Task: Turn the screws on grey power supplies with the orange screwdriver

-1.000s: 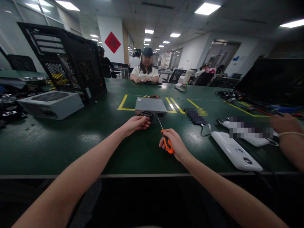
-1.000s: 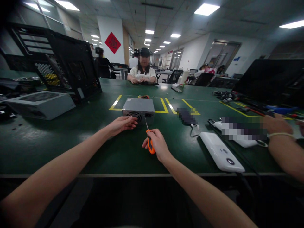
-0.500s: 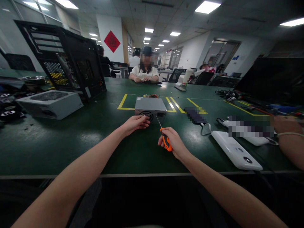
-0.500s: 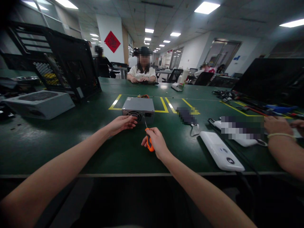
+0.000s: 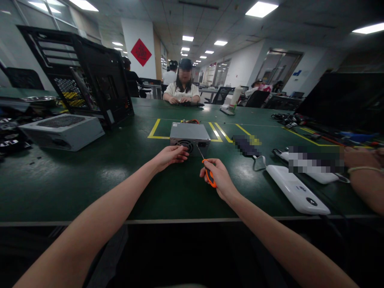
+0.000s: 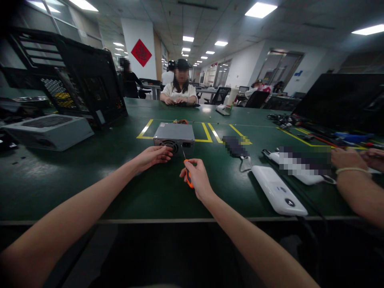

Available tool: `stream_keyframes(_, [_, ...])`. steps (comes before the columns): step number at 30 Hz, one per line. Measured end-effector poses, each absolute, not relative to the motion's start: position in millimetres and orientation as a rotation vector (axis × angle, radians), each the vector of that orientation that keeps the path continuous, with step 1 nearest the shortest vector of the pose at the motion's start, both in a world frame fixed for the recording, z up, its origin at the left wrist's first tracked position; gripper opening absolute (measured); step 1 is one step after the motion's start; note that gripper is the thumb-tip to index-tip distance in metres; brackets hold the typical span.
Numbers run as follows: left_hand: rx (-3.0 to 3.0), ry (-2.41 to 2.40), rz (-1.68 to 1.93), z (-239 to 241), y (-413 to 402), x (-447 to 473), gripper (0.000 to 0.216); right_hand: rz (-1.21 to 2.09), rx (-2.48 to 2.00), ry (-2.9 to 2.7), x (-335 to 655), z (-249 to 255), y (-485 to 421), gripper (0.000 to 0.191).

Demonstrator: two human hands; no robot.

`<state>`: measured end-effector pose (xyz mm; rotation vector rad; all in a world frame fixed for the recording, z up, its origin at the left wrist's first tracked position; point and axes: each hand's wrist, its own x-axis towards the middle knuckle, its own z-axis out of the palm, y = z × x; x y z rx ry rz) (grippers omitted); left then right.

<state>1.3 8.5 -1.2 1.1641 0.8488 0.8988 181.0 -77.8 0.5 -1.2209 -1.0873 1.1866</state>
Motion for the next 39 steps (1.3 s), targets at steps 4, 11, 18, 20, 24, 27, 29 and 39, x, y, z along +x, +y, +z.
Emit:
stream_keyframes(4, [1.198, 0.870, 0.906, -1.7, 9.9, 1.1, 0.025, 1.053, -1.185, -1.007, 185.5, -1.7, -76.0, 0.030])
stream_keyframes(11, [1.695, 1.021, 1.016, -10.4, 13.3, 5.2, 0.024, 0.462, -1.353, -1.427, 201.1, 13.0, -85.5, 0.021])
stream_keyframes(18, [2.506, 1.094, 1.279, -8.5, 3.2, 10.3, 0.020, -0.498, -1.207, -1.773, 189.6, 31.9, -85.1, 0.019])
stream_keyframes(20, [2.601, 1.072, 1.372, -6.8, 2.1, 10.5, 0.020, -0.779, -1.058, -1.829, 188.7, 31.8, -79.5, 0.016])
stream_keyframes(24, [2.790, 1.107, 1.460, -4.5, 1.9, 9.6, 0.021, -0.976, -0.773, -1.848, 195.8, 28.7, -66.8, 0.022])
stream_keyframes(27, [2.896, 1.180, 1.396, -3.7, 1.4, 9.9, 0.023, -0.846, -0.640, -1.907, 202.0, 22.2, -59.0, 0.030])
stream_keyframes(29, [2.950, 1.206, 1.328, -3.6, 0.7, 10.9, 0.026, -0.770, -0.611, -1.958, 204.8, 17.0, -55.7, 0.035])
stream_keyframes(39, [3.030, 1.311, 1.155, -3.2, -3.9, 14.1, 0.029, -0.590, -0.628, -1.975, 211.3, 5.9, -58.6, 0.042])
